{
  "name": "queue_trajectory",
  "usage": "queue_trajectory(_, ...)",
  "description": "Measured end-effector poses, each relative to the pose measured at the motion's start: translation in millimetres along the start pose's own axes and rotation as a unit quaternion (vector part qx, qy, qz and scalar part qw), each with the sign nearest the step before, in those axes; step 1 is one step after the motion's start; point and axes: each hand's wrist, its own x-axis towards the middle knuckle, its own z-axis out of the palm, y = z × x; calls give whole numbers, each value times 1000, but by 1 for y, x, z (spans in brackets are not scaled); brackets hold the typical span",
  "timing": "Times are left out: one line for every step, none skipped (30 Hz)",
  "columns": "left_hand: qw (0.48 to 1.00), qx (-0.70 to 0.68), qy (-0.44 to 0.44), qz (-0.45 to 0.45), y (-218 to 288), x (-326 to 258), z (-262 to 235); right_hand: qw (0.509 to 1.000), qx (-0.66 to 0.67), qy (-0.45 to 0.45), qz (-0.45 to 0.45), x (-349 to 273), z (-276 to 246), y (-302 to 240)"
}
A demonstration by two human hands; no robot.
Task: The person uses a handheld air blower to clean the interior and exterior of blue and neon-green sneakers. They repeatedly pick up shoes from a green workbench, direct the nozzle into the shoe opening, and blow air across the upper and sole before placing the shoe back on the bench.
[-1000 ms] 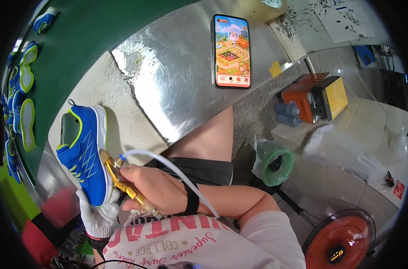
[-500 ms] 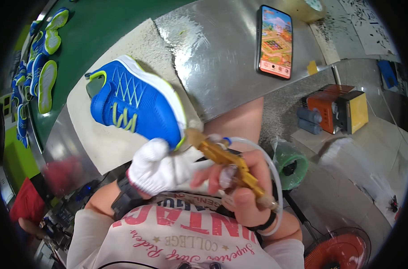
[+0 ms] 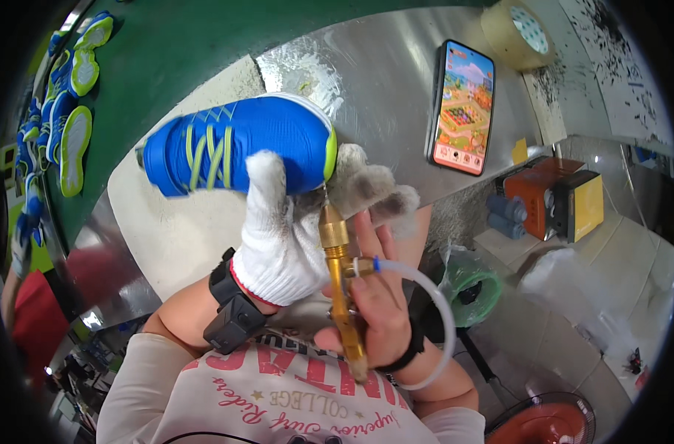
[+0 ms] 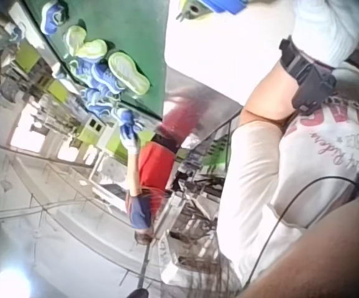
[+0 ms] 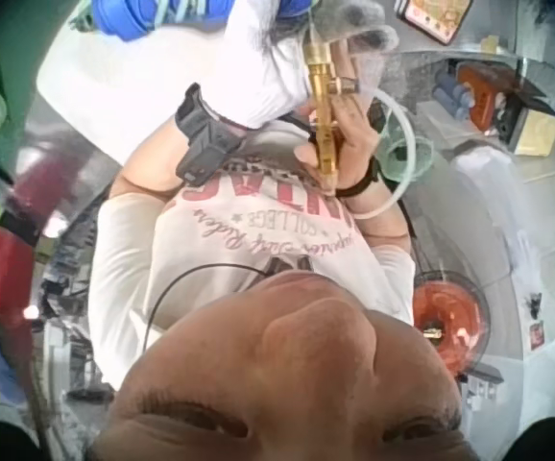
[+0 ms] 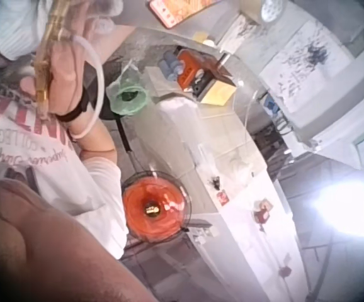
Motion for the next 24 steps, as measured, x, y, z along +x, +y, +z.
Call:
queue_trajectory(1000, 26, -9, -9, 3, 1, -1, 1000, -4, -2, -16, -3, 5, 7)
queue_trajectory(998, 52, -18, -18, 6, 0, -3, 1000, 16, -12, -8, -6, 7, 15)
queue_trajectory(998, 49, -7, -30, 11, -1, -3, 999, 22, 8, 25, -4, 5, 11)
queue_trajectory(998, 45, 5, -41, 17, -3, -2, 998, 30, 27, 57, -3, 3, 3)
queue_trajectory(996, 50, 71, -28, 18, -7, -3, 996, 43, 53, 52, -2, 4, 5)
queue_trajectory(989, 62, 132, -16, 21, -10, 0, 992, 74, 102, 9, 2, 6, 10)
queue_trajectory(978, 81, 191, 2, 27, -14, 2, 983, 112, 141, -38, 8, 10, 16)
queue_trajectory(989, 55, 128, -44, 39, -23, -5, 975, 140, 161, -64, 15, 11, 19)
queue_trajectory(977, 93, 187, -40, 50, -35, 5, 954, 216, 189, -86, 29, 14, 15)
queue_trajectory(972, 112, 204, 24, 60, -43, 4, 965, 214, 154, -4, 38, 6, 11)
queue_trajectory(963, 129, 219, 88, 73, -48, 4, 956, 238, 174, 1, 51, 14, 11)
queue_trajectory(947, 141, 244, 156, 86, -53, 7, 953, 251, 169, -1, 64, 15, 14)
queue_trajectory(936, 167, 232, 207, 104, -55, 4, 952, 263, 158, -2, 77, 15, 17)
queue_trajectory(942, 197, 198, 187, 126, -53, 2, 950, 267, 162, 2, 87, 15, 20)
queue_trajectory(943, 229, 169, 172, 147, -51, 3, 947, 276, 161, 6, 95, 18, 23)
queue_trajectory(929, 275, 201, 146, 162, -36, 7, 946, 280, 162, 11, 102, 20, 27)
queue_trajectory(927, 289, 184, 153, 174, -13, 16, 944, 289, 158, 13, 109, 20, 33)
queue_trajectory(929, 297, 170, 144, 186, 13, 19, 942, 293, 162, 35, 112, 20, 36)
queue_trajectory(924, 308, 178, 141, 199, 42, 20, 940, 295, 164, 58, 112, 21, 40)
queue_trajectory(911, 312, 189, 193, 212, 72, 19, 933, 312, 164, 67, 114, 27, 39)
queue_trajectory(883, 379, 188, 204, 226, 99, 17, 928, 325, 166, 76, 114, 32, 38)
queue_trajectory(846, 472, 119, 219, 241, 118, 14, 930, 323, 158, 72, 113, 36, 39)
queue_trajectory(768, 569, 208, 208, 240, 124, 27, 932, 308, 171, 79, 113, 40, 36)
queue_trajectory(712, 661, 193, 136, 245, 123, 42, 935, 301, 167, 86, 112, 40, 33)
